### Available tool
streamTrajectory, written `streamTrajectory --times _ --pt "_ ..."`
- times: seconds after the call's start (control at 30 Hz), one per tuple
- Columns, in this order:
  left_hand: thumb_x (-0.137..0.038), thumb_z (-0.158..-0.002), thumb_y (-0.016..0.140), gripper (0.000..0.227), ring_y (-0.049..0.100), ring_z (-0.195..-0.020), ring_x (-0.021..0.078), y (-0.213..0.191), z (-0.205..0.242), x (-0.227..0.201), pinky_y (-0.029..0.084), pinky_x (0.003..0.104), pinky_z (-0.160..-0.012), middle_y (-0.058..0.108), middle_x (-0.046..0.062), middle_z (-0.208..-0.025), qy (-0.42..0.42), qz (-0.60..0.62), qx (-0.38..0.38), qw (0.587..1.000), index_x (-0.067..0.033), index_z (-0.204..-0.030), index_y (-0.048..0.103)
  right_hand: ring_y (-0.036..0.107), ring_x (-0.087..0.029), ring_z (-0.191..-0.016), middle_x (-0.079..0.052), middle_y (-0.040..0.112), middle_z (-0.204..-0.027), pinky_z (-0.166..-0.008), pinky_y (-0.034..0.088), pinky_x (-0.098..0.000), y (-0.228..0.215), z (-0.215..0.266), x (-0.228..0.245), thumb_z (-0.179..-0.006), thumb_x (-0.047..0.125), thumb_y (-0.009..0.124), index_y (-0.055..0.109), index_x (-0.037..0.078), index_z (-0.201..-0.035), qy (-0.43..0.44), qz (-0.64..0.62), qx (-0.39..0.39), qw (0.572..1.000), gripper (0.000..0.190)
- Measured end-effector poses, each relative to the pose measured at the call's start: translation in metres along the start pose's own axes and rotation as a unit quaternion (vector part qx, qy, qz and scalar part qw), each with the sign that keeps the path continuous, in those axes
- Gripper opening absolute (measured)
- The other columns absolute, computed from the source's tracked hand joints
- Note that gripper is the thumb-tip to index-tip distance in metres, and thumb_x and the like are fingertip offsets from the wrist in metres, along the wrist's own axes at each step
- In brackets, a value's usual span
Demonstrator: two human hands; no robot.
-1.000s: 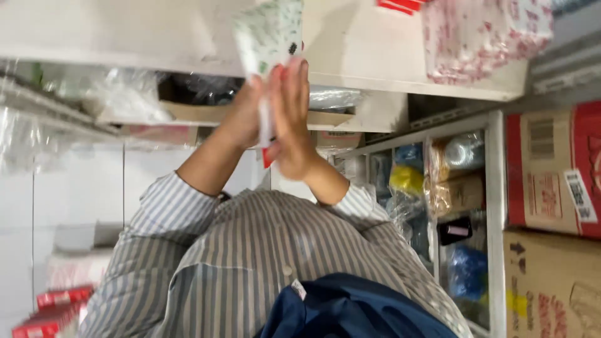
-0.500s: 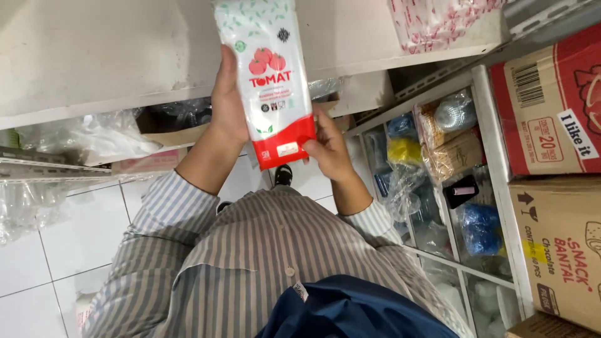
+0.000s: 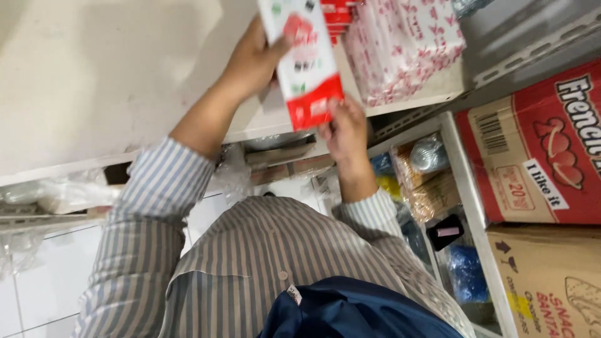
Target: The person repeatedly picks up packs of plastic bags and small boxes from the floor and places them onto a shelf. The person handles the items one at a time, moving between the floor and the shelf throughout the clip.
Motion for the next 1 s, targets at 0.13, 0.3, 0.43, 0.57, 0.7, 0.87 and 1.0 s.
streamTrajectory --times 0.13,0.3,0.43,0.57,0.7,0.87,1.0 --pt "-0.036 -0.119 0.049 0.034 0.074 -0.101 0.0280 -0.013 -0.081 0.060 0.060 0.041 -0.086 0.077 0.015 -0.117 -0.132 -0.308 -0.015 0.942 -0.0075 -0.134 0.061 0.057 -0.015 -0.063 -0.011 0.066 -0.089 -0.054 0.045 -0.0290 -0.009 -0.095 0.036 -0.105 0.033 0.065 0.061 0.002 -0.115 -0.028 -0.073 0.045 0.996 0.033" --pt "-0.039 -0.120 0.047 0.060 0.043 -0.145 0.0388 -0.005 -0.097 0.094 0.038 0.044 -0.121 0.041 0.028 -0.156 0.024 -0.318 -0.066 0.946 -0.0008 -0.162 0.028 0.068 -0.022 -0.091 -0.017 0.071 -0.119 -0.074 0.056 -0.0324 -0.019 -0.114 0.030 -0.094 0.032 0.060 0.057 0.011 -0.134 -0.016 -0.166 0.009 0.986 0.046" --pt "-0.045 -0.112 0.039 0.074 0.034 -0.155 0.0350 -0.001 -0.105 0.112 0.032 0.040 -0.126 0.031 0.024 -0.167 -0.065 -0.107 -0.063 0.990 -0.0013 -0.163 0.010 0.066 -0.026 -0.114 -0.017 0.064 -0.131 -0.099 0.056 -0.0376 -0.023 -0.111 0.006 -0.097 0.015 0.066 0.056 0.004 -0.137 -0.076 0.047 0.145 0.985 0.042" --pt "-0.049 -0.115 0.040 0.078 0.018 -0.164 0.0334 0.020 -0.122 0.128 0.022 0.037 -0.134 0.016 0.024 -0.175 -0.035 -0.147 -0.138 0.979 0.0027 -0.166 0.010 0.057 -0.032 -0.126 -0.014 0.059 -0.134 -0.112 0.045 -0.0439 -0.006 -0.123 0.016 -0.090 0.004 0.073 0.057 0.005 -0.135 -0.263 0.436 0.148 0.848 0.047" --pt "-0.052 -0.114 0.035 0.083 0.006 -0.162 0.0350 0.021 -0.119 0.130 0.012 0.036 -0.131 0.008 0.025 -0.175 -0.091 -0.158 -0.141 0.973 0.0034 -0.165 0.002 0.049 -0.040 -0.125 -0.017 0.054 -0.134 -0.110 0.034 -0.0476 0.016 -0.125 0.034 -0.082 0.006 0.078 0.053 0.003 -0.134 -0.322 0.518 0.125 0.782 0.057" --pt "-0.060 -0.110 0.031 0.091 0.010 -0.164 0.0304 0.027 -0.085 0.087 0.013 0.037 -0.133 0.010 0.023 -0.175 -0.098 -0.030 -0.104 0.989 0.0063 -0.163 0.000 0.050 -0.034 -0.135 -0.016 0.054 -0.142 -0.115 0.039 -0.0437 0.015 -0.111 0.031 -0.086 0.002 0.076 0.053 0.003 -0.140 -0.282 0.461 0.194 0.818 0.059" --pt "-0.066 -0.109 0.027 0.094 0.008 -0.166 0.0313 0.036 -0.032 0.036 0.012 0.039 -0.134 0.008 0.022 -0.177 -0.074 -0.044 -0.077 0.993 0.0043 -0.166 0.004 0.053 -0.029 -0.142 -0.015 0.055 -0.149 -0.120 0.042 -0.0389 0.010 -0.095 0.021 -0.091 -0.001 0.071 0.050 0.001 -0.146 -0.225 0.341 0.263 0.874 0.059"
Point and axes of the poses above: each hand's wrist, its own z-axis away from the middle knuckle, its own y-axis out of the palm, x = y × z, the point moved 4 cm from there along -z, towards the middle knuckle
